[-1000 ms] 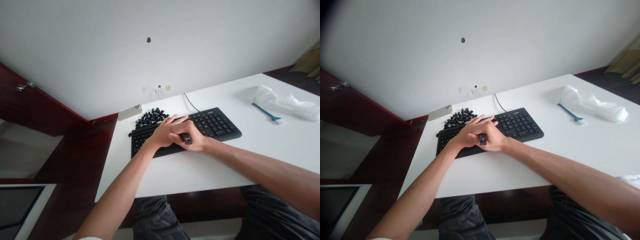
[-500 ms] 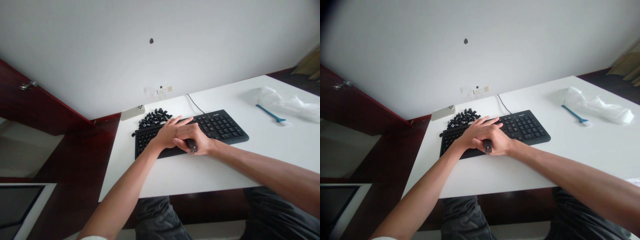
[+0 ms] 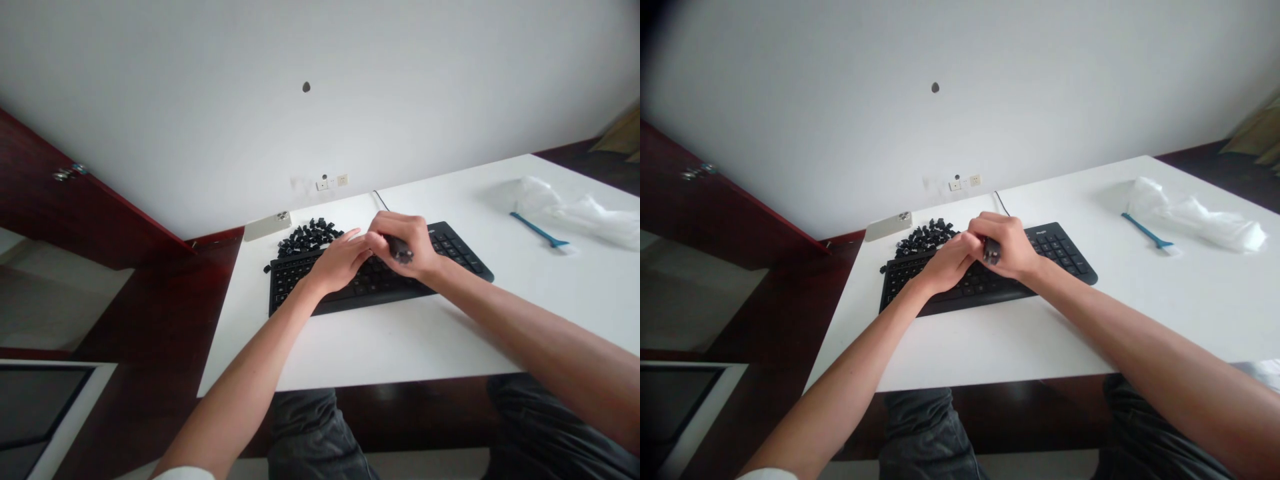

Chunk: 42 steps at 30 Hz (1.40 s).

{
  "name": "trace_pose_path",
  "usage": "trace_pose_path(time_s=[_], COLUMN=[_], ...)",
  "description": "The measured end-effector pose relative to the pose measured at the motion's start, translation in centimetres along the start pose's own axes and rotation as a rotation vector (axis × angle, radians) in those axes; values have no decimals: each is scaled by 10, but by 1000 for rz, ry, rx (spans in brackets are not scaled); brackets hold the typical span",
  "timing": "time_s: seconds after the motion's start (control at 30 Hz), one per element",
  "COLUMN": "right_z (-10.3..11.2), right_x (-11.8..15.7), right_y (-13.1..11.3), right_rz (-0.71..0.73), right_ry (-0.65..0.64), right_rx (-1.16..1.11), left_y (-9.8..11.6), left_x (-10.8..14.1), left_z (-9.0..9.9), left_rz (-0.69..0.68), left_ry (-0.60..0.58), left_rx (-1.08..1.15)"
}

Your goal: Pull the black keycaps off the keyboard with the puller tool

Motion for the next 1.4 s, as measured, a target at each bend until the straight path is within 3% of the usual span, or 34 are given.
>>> trace_pose_path(time_s=[0.07,0.17,0.27,0.37,0.5,0.6,0.77,0.97,1.17,1.4], right_z=[13,25,29,30,25,21,23,22,25,24], right_x=[-2,-5,-4,0,2,1,3,3,-2,-6], right_y=[13,27,36,42,49,51,53,57,56,35], right_rz=[-85,-164,-288,-542,-809,-783,-691,-760,-691,-607], right_ry=[79,145,160,140,46,-50,-76,-66,-73,-338], right_rx=[56,113,39,-102,-307,-400,-234,-335,-250,-214], left_y=[-8,-30,-56,-77,-88,-91,-87,-55,-33,-22], left_x=[-1,5,15,23,26,26,25,15,8,10], left_z=[5,12,17,16,11,9,14,29,34,31], left_rz=[39,220,388,538,584,568,571,383,327,324], left_ry=[108,218,217,166,141,164,214,253,146,-83], left_rx=[-19,-151,-281,-328,-272,-236,-199,-143,-53,262])
Point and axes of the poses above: each hand's wrist, its own x-axis away from the middle knuckle, its own z-axis out of the back of the hand, y = z × x, the point moved 2 cm from there along -x, towards the middle knuckle, and after that the axes turned 13 degrees about -x, right-handed, at the moved point
